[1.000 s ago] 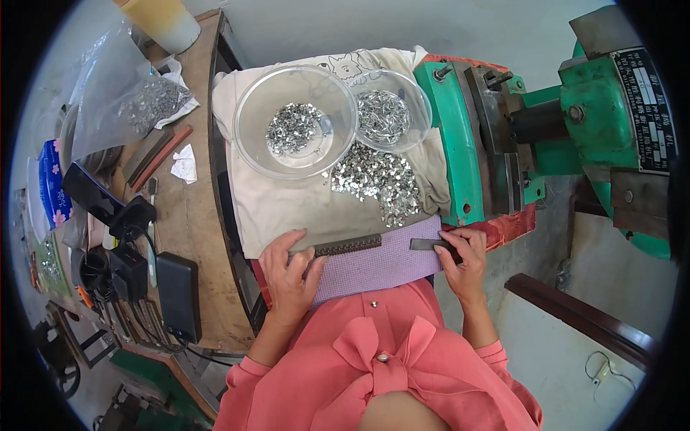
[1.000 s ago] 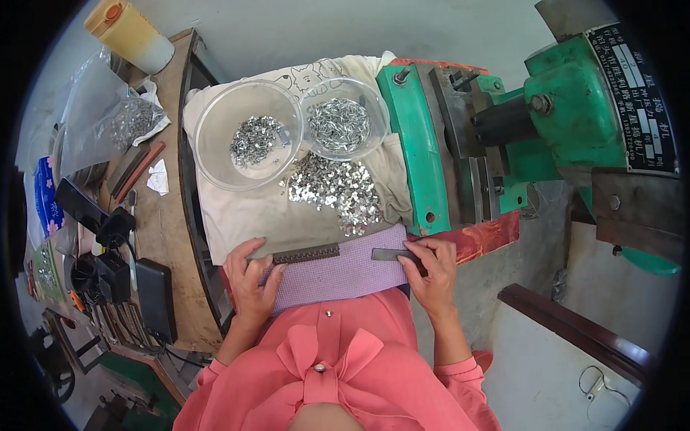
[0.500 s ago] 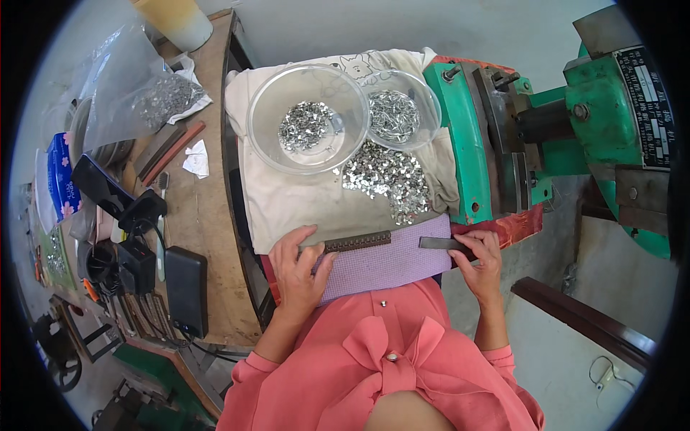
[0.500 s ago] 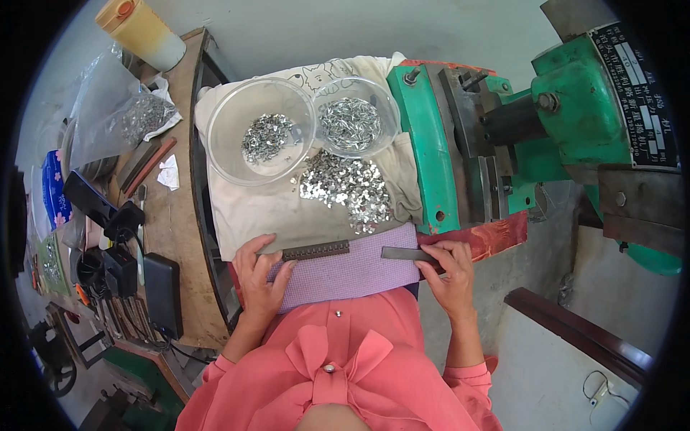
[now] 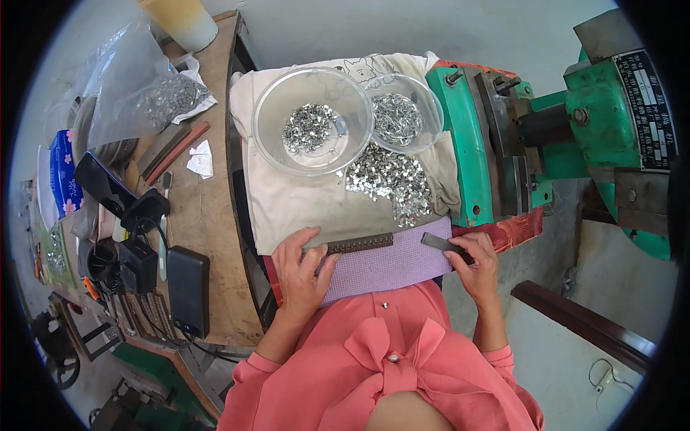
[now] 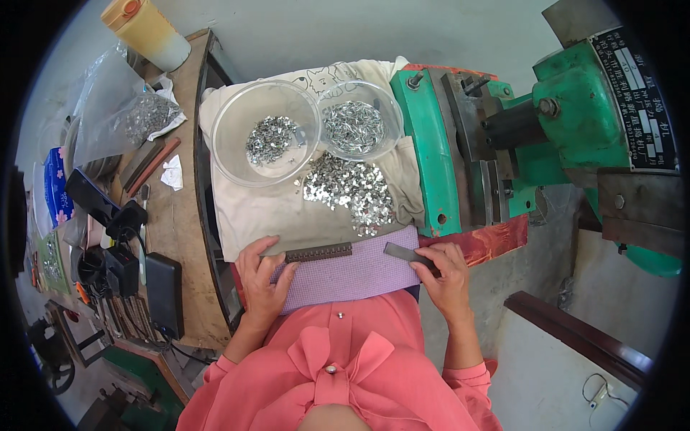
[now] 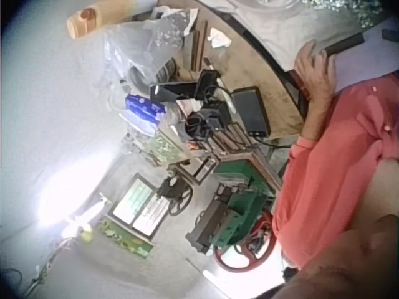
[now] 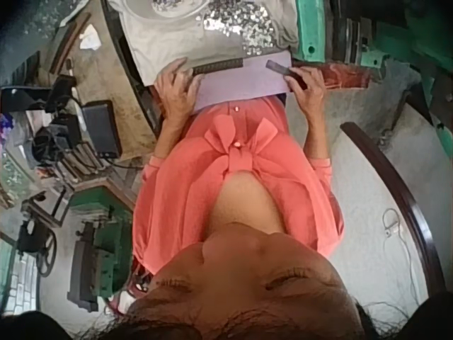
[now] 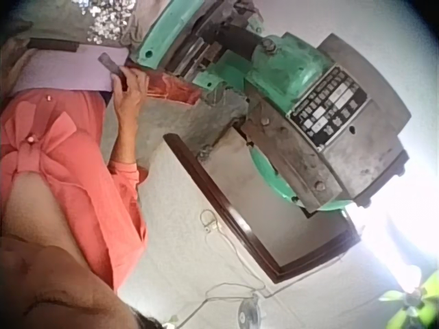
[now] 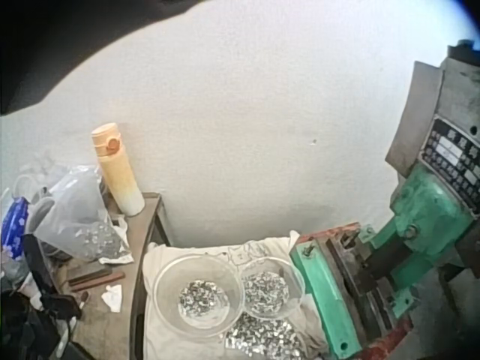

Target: The person places small metal pieces into a metal strip and uses a green press machine to secure them. They repeatedly pick up metal pieces from a container, arrange them in the strip, and operate the press to complete the assembly.

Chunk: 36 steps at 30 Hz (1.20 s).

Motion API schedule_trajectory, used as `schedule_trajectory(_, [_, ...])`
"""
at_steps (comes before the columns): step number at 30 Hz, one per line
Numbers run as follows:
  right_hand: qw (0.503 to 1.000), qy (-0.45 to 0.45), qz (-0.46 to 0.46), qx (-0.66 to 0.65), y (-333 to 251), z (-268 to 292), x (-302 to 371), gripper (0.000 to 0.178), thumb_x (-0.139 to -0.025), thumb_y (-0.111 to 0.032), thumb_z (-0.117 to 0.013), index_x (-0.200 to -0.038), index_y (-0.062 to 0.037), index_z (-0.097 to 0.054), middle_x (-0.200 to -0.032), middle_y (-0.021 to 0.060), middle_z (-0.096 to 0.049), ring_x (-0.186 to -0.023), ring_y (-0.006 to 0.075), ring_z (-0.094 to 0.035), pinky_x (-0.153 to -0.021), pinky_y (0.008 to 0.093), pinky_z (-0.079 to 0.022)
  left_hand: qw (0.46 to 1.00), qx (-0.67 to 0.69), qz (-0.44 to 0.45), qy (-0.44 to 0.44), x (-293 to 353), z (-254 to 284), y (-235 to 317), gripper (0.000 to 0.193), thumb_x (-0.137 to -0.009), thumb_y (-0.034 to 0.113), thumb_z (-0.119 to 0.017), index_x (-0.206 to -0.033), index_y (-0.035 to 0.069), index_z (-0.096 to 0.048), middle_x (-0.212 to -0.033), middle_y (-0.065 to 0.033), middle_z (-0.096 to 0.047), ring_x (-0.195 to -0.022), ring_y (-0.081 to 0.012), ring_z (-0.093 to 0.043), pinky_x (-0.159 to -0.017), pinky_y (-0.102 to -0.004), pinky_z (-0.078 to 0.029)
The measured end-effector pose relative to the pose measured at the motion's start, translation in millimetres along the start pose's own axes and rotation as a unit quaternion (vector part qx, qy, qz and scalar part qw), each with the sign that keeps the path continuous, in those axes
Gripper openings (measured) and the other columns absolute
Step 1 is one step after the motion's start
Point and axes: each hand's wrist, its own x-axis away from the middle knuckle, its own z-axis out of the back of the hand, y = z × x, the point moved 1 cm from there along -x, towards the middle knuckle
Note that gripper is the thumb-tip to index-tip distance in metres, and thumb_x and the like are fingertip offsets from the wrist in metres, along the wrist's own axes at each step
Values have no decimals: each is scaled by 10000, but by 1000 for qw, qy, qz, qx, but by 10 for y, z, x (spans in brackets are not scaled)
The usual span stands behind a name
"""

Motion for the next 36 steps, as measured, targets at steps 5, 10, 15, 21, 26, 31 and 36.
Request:
schedule_trajectory(5, [1000,-9,4,-10,-102,-1,4,275,-744,-45,-823,-999,-29,-721,-929,89,-652,-859,272,-610,-722,373,-498,1000,1,2,0,15,-5,-10,297,-746,127,-825,-957,60,-627,-1260,-145,-619,-1128,-342,-558,-965,-442,-389])
schedule_trajectory(10, [997,4,57,-46,-313,-112,-89,266,-751,-61,-824,-996,-40,-723,-939,86,-657,-851,278,-612,-725,373,-494,1000,-4,6,-3,-6,14,13,300,-744,127,-822,-958,48,-627,-1258,-144,-620,-1132,-337,-558,-964,-442,-393])
schedule_trajectory(15, [987,-23,153,-44,-638,-300,-351,269,-760,-89,-824,-1004,-51,-718,-945,85,-658,-858,285,-616,-737,377,-505,1000,18,22,-10,-39,43,29,226,-816,125,-760,-966,29,-622,-1250,-159,-619,-1138,-341,-559,-974,-440,-401])
schedule_trajectory(21, [972,-63,226,-26,-846,-469,-549,291,-761,-94,-810,-1028,-58,-699,-974,74,-633,-877,274,-618,-738,378,-518,994,79,72,9,-35,69,-4,135,-888,139,-686,-952,39,-621,-1262,-169,-607,-1122,-358,-561,-951,-448,-400])
schedule_trajectory(26, [965,-88,248,-11,-929,-555,-600,299,-756,-100,-808,-1028,-53,-694,-976,71,-625,-875,267,-610,-738,377,-523,996,50,75,-10,-82,126,49,138,-917,129,-663,-885,5,-612,-1246,-201,-607,-1130,-366,-568,-978,-432,-426])
schedule_trajectory(31, [961,-93,261,-12,-970,-608,-637,311,-733,-99,-824,-1018,-64,-703,-961,60,-627,-858,256,-606,-719,375,-517,995,34,88,-23,-116,129,104,140,-902,127,-677,-853,12,-615,-1265,-195,-600,-1133,-371,-553,-982,-450,-407])
schedule_trajectory(36, [961,-104,255,-6,-961,-635,-651,321,-725,-99,-830,-1020,-73,-706,-956,55,-628,-854,251,-602,-716,368,-512,995,22,92,-34,-130,105,109,145,-879,136,-699,-828,21,-626,-1288,-188,-590,-1145,-369,-535,-984,-457,-392])
